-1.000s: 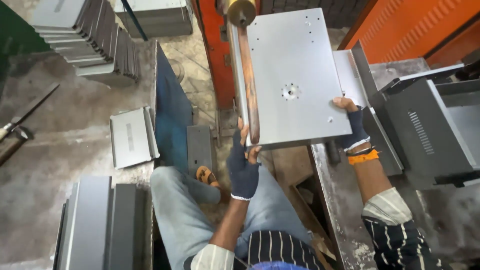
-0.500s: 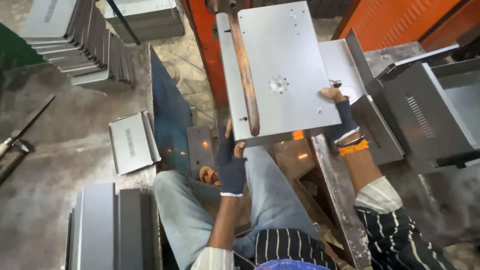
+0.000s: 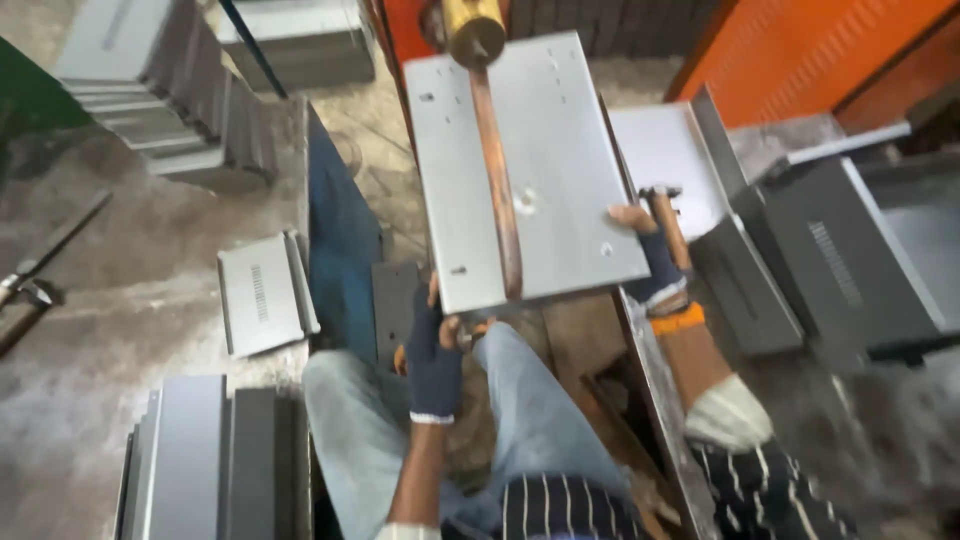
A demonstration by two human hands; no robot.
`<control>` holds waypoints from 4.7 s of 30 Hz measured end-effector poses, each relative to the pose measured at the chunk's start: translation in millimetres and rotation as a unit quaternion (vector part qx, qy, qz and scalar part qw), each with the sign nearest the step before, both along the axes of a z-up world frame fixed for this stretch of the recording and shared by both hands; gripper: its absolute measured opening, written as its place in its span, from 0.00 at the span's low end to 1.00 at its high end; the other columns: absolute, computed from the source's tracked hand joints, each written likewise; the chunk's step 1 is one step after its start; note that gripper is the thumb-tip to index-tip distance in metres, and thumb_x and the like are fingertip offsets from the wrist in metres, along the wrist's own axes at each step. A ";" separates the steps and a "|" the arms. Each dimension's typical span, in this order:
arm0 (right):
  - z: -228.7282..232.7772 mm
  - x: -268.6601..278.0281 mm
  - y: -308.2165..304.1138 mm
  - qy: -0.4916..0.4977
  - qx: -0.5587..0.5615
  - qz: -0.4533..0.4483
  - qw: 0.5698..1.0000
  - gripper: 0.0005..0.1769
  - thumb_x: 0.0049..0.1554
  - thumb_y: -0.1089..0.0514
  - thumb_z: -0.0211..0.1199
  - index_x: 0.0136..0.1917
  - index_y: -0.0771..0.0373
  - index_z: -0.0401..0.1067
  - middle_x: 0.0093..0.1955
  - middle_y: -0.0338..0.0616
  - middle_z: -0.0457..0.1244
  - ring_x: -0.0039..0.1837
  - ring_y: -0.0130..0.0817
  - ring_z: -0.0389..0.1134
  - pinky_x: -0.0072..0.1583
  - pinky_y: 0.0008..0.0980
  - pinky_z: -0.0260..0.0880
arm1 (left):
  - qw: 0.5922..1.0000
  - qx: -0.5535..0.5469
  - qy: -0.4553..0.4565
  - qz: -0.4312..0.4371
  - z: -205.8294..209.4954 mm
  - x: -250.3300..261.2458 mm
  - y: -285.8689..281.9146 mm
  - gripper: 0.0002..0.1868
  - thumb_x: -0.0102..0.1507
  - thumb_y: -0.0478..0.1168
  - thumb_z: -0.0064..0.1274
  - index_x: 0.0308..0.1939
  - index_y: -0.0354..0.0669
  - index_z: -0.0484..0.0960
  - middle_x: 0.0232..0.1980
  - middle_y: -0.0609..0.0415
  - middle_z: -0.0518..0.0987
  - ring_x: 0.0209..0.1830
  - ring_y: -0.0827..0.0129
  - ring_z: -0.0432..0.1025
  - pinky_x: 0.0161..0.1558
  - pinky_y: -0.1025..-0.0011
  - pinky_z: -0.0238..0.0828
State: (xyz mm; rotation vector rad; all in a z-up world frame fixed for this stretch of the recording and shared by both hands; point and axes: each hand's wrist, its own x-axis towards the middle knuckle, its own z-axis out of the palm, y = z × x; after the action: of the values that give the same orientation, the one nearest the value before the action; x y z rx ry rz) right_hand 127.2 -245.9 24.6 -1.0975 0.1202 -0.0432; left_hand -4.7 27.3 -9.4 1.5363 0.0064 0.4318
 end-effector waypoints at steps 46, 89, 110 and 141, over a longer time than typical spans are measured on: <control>-76.8 -15.5 -8.1 0.044 0.203 0.129 0.970 0.32 0.57 0.44 0.66 0.67 0.67 0.70 0.59 0.48 0.68 0.58 0.38 0.70 0.60 0.36 0.71 | 0.982 -0.120 -0.067 0.131 -29.2 31.2 -48.4 0.35 0.68 0.44 0.52 0.76 0.33 0.59 0.71 0.41 0.69 0.70 0.58 0.65 0.69 0.66 0.61; 101.5 6.7 55.6 -0.324 -0.785 0.096 0.519 0.22 0.55 0.45 0.65 0.25 0.59 0.76 0.25 0.52 0.64 0.30 0.53 0.68 0.38 0.52 0.68 | 0.965 -0.133 -0.063 -0.219 -1.6 71.4 -3.2 0.41 0.54 0.40 0.72 0.68 0.43 0.68 0.66 0.54 0.69 0.69 0.65 0.65 0.71 0.67 0.63; 106.9 43.3 83.4 -0.253 -0.771 0.097 0.577 0.21 0.56 0.46 0.61 0.29 0.60 0.78 0.29 0.57 0.65 0.35 0.58 0.69 0.43 0.55 0.70 | 0.974 -0.137 -0.055 -0.170 -28.9 123.1 14.0 0.37 0.54 0.26 0.64 0.65 0.45 0.67 0.60 0.56 0.71 0.56 0.68 0.68 0.59 0.70 0.69; 35.1 -98.7 16.1 -0.254 -0.412 0.114 0.868 0.27 0.64 0.45 0.54 0.64 0.69 0.72 0.47 0.50 0.67 0.49 0.39 0.69 0.53 0.39 0.69 | 0.994 -0.018 0.110 0.013 -38.9 2.0 61.7 0.26 0.69 0.56 0.51 0.41 0.31 0.81 0.41 0.46 0.79 0.37 0.64 0.70 0.43 0.65 0.64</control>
State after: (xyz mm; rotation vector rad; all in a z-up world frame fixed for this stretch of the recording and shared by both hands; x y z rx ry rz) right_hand 28.5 -229.8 59.7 -1.9103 -0.5564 -0.1828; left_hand -2.7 89.0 -48.3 1.5433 0.2057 0.2793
